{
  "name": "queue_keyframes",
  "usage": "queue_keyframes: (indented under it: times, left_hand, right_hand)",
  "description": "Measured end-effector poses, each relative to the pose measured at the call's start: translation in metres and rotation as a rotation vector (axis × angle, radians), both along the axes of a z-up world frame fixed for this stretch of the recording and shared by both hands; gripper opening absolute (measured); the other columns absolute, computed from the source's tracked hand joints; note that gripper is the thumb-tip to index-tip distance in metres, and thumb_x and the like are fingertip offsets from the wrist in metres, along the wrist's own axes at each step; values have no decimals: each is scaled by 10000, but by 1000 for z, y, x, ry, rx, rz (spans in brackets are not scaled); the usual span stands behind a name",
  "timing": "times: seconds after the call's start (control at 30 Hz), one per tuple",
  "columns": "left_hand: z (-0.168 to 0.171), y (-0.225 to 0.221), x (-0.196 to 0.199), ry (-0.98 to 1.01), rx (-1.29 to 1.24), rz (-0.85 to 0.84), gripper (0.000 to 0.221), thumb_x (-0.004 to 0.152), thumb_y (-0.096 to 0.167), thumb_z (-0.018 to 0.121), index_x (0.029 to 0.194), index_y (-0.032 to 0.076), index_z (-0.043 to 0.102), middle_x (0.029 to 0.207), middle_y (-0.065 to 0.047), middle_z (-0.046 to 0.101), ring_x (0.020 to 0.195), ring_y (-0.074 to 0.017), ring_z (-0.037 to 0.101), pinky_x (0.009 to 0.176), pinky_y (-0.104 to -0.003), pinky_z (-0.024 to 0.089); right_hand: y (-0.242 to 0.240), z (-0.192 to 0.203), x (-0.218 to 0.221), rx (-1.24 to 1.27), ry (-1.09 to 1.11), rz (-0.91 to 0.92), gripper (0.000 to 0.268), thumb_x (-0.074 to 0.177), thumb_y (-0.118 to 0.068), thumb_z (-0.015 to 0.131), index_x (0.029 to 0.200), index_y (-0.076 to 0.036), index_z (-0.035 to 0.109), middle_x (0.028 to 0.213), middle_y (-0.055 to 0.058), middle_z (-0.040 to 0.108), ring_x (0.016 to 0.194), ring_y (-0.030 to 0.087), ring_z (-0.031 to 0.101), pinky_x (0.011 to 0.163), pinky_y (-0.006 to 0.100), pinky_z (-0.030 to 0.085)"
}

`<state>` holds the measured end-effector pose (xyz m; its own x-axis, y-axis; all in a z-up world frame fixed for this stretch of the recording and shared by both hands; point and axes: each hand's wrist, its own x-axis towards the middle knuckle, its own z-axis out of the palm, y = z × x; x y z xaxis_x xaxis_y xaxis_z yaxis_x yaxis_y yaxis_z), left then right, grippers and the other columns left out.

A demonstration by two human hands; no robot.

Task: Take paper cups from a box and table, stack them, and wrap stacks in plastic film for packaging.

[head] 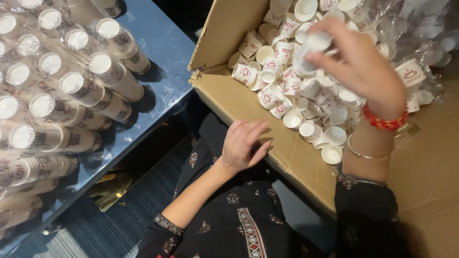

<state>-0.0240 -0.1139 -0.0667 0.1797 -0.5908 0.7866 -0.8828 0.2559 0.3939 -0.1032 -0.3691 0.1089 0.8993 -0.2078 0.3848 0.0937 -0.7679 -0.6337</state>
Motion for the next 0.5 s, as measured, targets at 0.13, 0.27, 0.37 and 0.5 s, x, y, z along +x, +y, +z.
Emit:
queue_keyframes:
  times: [0.13, 0.27, 0.37, 0.5]
  left_hand:
    - [24, -5, -8, 288, -70, 65, 787, 931, 234, 854, 1481, 38, 326, 1452, -252, 492, 1006, -229, 675, 950, -375, 531]
    - [43, -10, 1, 254, 50, 191, 863, 815, 227, 848, 1493, 34, 350, 1411, -191, 571, 976, -287, 682, 883, -391, 549]
    - [51, -14, 10, 243, 147, 217, 733, 835, 190, 820, 1462, 92, 452, 1261, -97, 642, 994, -302, 693, 867, -398, 551]
    - [67, -20, 15, 280, 269, 252, 624, 831, 205, 822, 1389, 128, 554, 1099, -86, 656, 903, -296, 690, 773, -394, 546]
  right_hand:
    - [47, -13, 14, -212, 426, 155, 518, 967, -377, 650, 1276, 24, 541, 942, 192, 721, 780, 283, 725, 653, 371, 568]
    - [67, -12, 16, -132, 673, 266, 569, 927, -463, 649, 1174, 29, 502, 820, 177, 699, 669, 299, 705, 613, 393, 551]
    - [44, -12, 17, -146, 675, 293, 406, 994, -370, 595, 1213, -29, 568, 818, 150, 705, 688, 291, 701, 647, 397, 539]
    - [-14, -39, 13, -254, 491, 178, 272, 980, -256, 656, 1168, -60, 677, 909, 136, 729, 807, 282, 714, 726, 381, 544]
